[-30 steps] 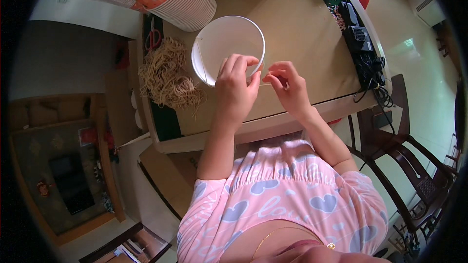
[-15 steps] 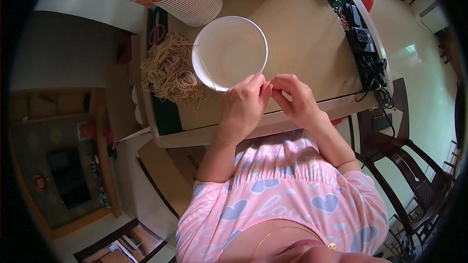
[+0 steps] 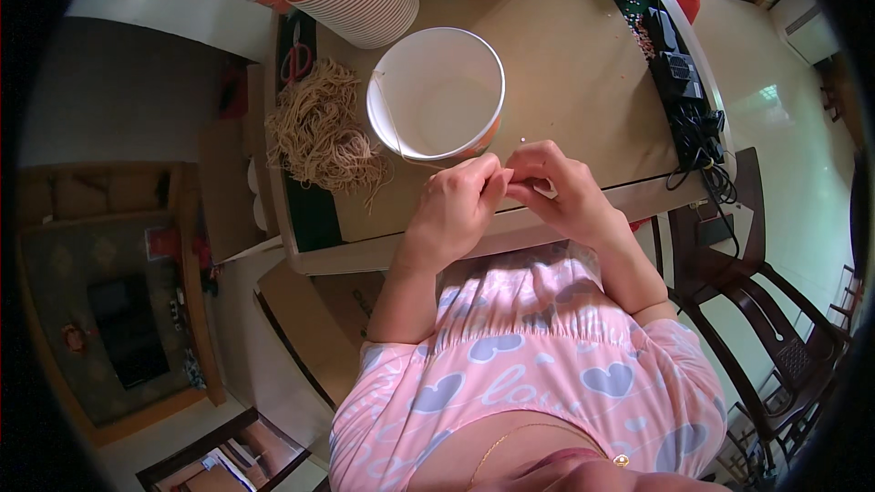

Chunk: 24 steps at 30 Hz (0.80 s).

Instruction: The recorder is attaching rubber bands or string loops to paper bowls to create handles.

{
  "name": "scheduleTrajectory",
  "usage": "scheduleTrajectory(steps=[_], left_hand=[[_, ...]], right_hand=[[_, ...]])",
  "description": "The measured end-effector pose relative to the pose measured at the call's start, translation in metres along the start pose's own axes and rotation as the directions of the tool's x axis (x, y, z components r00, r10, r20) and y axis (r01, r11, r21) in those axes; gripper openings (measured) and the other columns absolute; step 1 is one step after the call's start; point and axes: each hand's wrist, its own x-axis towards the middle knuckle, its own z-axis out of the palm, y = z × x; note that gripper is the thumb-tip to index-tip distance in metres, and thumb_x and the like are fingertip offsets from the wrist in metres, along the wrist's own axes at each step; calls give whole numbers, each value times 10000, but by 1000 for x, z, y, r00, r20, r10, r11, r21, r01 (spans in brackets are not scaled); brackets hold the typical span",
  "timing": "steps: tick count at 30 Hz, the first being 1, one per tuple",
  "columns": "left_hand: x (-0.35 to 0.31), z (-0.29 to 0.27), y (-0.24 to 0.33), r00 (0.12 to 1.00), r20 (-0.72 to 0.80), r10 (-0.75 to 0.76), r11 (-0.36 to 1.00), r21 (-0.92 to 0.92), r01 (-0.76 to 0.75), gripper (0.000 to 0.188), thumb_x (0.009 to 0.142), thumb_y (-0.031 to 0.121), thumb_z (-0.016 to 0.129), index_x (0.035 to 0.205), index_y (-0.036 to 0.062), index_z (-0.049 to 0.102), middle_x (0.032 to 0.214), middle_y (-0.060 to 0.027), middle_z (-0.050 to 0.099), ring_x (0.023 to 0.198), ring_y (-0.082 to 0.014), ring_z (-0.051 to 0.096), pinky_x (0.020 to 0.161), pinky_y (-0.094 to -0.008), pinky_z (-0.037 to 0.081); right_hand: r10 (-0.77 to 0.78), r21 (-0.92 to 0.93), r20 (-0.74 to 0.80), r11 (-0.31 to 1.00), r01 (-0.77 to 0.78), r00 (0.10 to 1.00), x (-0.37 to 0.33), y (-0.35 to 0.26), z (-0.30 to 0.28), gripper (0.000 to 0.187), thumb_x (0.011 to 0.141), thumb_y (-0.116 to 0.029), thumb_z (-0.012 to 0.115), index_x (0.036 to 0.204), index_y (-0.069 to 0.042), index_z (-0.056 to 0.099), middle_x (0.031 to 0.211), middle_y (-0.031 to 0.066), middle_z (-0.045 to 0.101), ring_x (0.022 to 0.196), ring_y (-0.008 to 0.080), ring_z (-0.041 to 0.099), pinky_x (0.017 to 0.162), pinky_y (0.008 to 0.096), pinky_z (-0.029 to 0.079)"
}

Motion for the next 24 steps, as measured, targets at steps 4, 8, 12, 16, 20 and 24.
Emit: scheduleTrajectory(steps=[4,8,12,16,20,24], left_hand=[[-2,-1,2,998,-40,-52,997,-53,49,263,980,193,542,826,-16,498,663,-115,461,592,-179,442,563,-326,395],[0,0,2,995,-101,4,997,-77,-12,156,968,119,532,874,-4,513,705,-88,490,613,-158,451,573,-306,400],[0,0,3,993,-113,-19,996,-94,8,126,958,103,544,892,-2,520,734,-84,506,628,-144,461,578,-297,401],[0,0,2,992,-126,-22,996,-86,11,92,944,73,560,902,-3,528,749,-65,532,625,-122,468,573,-277,404],[2,1,1,987,-159,-8,999,-55,0,53,920,46,590,921,-5,578,785,-62,570,635,-109,518,579,-269,428],[27,-8,2,952,-303,28,997,72,-6,114,875,19,622,974,12,677,852,-88,619,682,-166,606,610,-282,467]], right_hand=[[187,26,-26,982,-186,982,-2,3,3,244,877,-13,671,1072,-21,525,802,81,628,672,107,607,609,244,491],[191,15,-61,982,-191,980,-7,8,8,168,874,-3,667,1006,-11,564,764,59,606,626,80,551,571,229,459],[194,90,-153,979,-182,969,-6,9,15,89,872,0,673,922,3,599,763,42,612,647,53,549,564,221,456],[235,169,-194,964,-204,952,-4,10,16,80,869,2,677,904,4,606,767,17,620,650,32,527,549,208,439],[258,113,-173,964,-241,951,-5,25,17,84,866,-13,683,902,7,610,757,3,618,638,20,507,540,197,427],[314,101,-360,949,-298,878,11,46,18,95,852,-43,693,877,2,612,763,30,610,648,54,537,546,215,443]])
